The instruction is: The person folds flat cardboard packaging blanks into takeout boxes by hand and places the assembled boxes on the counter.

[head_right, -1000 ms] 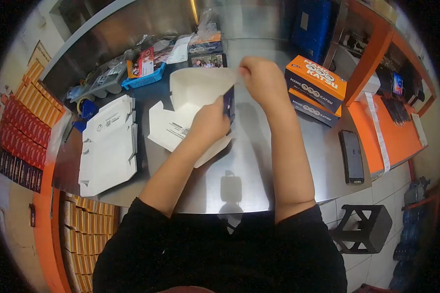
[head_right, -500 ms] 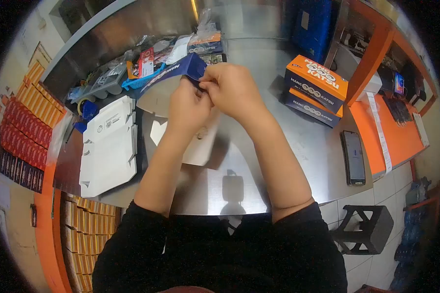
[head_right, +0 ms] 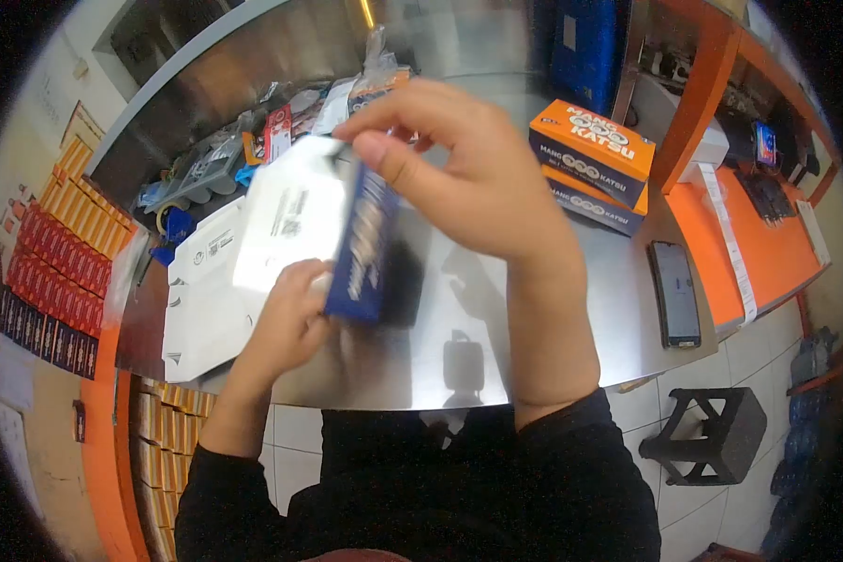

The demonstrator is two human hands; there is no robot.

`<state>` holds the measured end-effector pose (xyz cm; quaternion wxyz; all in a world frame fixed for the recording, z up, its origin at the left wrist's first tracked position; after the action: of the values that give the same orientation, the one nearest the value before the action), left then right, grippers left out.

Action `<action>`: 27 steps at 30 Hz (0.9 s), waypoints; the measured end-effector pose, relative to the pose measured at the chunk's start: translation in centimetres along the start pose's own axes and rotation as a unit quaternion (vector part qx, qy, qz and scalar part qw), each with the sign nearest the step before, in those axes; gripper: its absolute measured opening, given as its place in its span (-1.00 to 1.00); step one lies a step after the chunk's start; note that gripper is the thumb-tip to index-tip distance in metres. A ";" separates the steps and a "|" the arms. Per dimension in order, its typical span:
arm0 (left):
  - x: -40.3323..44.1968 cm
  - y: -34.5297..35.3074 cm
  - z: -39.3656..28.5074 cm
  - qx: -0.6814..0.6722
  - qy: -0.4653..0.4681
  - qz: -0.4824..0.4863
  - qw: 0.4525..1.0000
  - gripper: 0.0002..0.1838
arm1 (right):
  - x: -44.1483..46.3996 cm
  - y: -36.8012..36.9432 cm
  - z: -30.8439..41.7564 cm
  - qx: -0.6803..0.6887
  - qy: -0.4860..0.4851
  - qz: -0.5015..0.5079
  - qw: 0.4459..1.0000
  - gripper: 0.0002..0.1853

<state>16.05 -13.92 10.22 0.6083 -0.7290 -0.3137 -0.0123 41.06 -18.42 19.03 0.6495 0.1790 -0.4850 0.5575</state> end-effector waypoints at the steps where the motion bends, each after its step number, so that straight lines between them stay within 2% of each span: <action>1: -1.3 0.3 -0.3 0.019 -0.003 0.034 0.999 -0.82 | 0.0 -0.3 0.0 -0.024 -0.017 -0.011 0.999 -0.75; 4: -4.6 0.9 -1.7 0.021 -0.023 0.075 0.997 -0.85 | -0.1 -0.4 0.2 -0.059 -0.019 -0.018 0.998 -0.74; 8: -7.7 1.9 -1.9 0.115 -0.036 0.070 0.990 -0.82 | -1.2 0.7 0.3 -0.124 0.043 0.048 0.990 -0.69; 10: -8.7 2.4 -2.0 0.167 -0.089 0.001 0.982 -0.82 | -2.9 1.2 0.3 -0.231 0.138 0.254 0.929 -0.67; 11: -9.3 2.5 -2.0 0.163 -0.093 0.000 0.982 -0.82 | -3.7 1.1 0.6 -0.231 0.138 0.259 0.928 -0.67; 13: -10.6 2.6 -2.3 0.158 -0.092 -0.105 0.978 -0.77 | -6.0 0.9 1.5 -0.057 0.223 0.393 0.890 -0.61; 14: -11.4 2.6 -2.4 0.153 -0.095 -0.106 0.978 -0.77 | -7.2 0.9 2.1 -0.058 0.226 0.398 0.887 -0.61; 15: -12.4 2.1 -2.4 0.112 -0.058 -0.260 0.957 -0.70 | -8.6 1.2 2.8 -0.052 0.175 0.393 0.902 -0.56; 16: -13.1 1.8 -2.5 0.069 -0.020 -0.406 0.911 -0.63 | -9.9 1.6 3.4 -0.044 0.124 0.385 0.913 -0.51; 17: -12.8 1.0 -3.1 0.065 -0.022 -0.406 0.911 -0.63 | -11.2 2.2 3.8 -0.045 0.128 0.387 0.912 -0.51; 19: -10.7 -2.1 -4.4 -0.144 -0.040 -0.240 0.959 -0.56 | -13.6 3.5 4.2 -0.106 0.161 0.437 0.878 -0.41; 21: -7.0 -3.7 -5.3 -0.045 0.020 0.029 0.998 -0.25 | -15.1 4.3 4.3 -0.131 0.162 0.432 0.878 -0.37; 22: -6.5 -3.2 -5.5 -0.045 0.018 0.028 0.998 -0.25 | -15.4 4.5 4.4 -0.155 0.163 0.423 0.878 -0.33; 24: -6.0 -1.2 -5.5 0.045 -0.023 0.156 0.986 -0.03 | -15.5 4.5 4.6 -0.157 0.166 0.421 0.878 -0.32; 25: -6.0 -0.4 -4.9 0.045 -0.024 0.157 0.986 -0.03 | -15.6 4.5 4.7 -0.160 0.170 0.418 0.878 -0.31; 27: -5.8 0.7 -3.9 0.053 -0.050 0.172 0.982 0.11 | -15.6 4.8 5.0 -0.162 0.177 0.414 0.878 -0.32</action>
<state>13.17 -20.00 8.26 0.6230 -0.7382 -0.2136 0.1458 36.05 -29.39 7.00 0.4542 -0.2479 -0.4755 0.7115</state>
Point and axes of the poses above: each hand's wrist, its own x-axis towards the middle knuckle, its own y-axis out of the palm, z = x × y, the point moved 1 cm from there along x, towards the middle knuckle
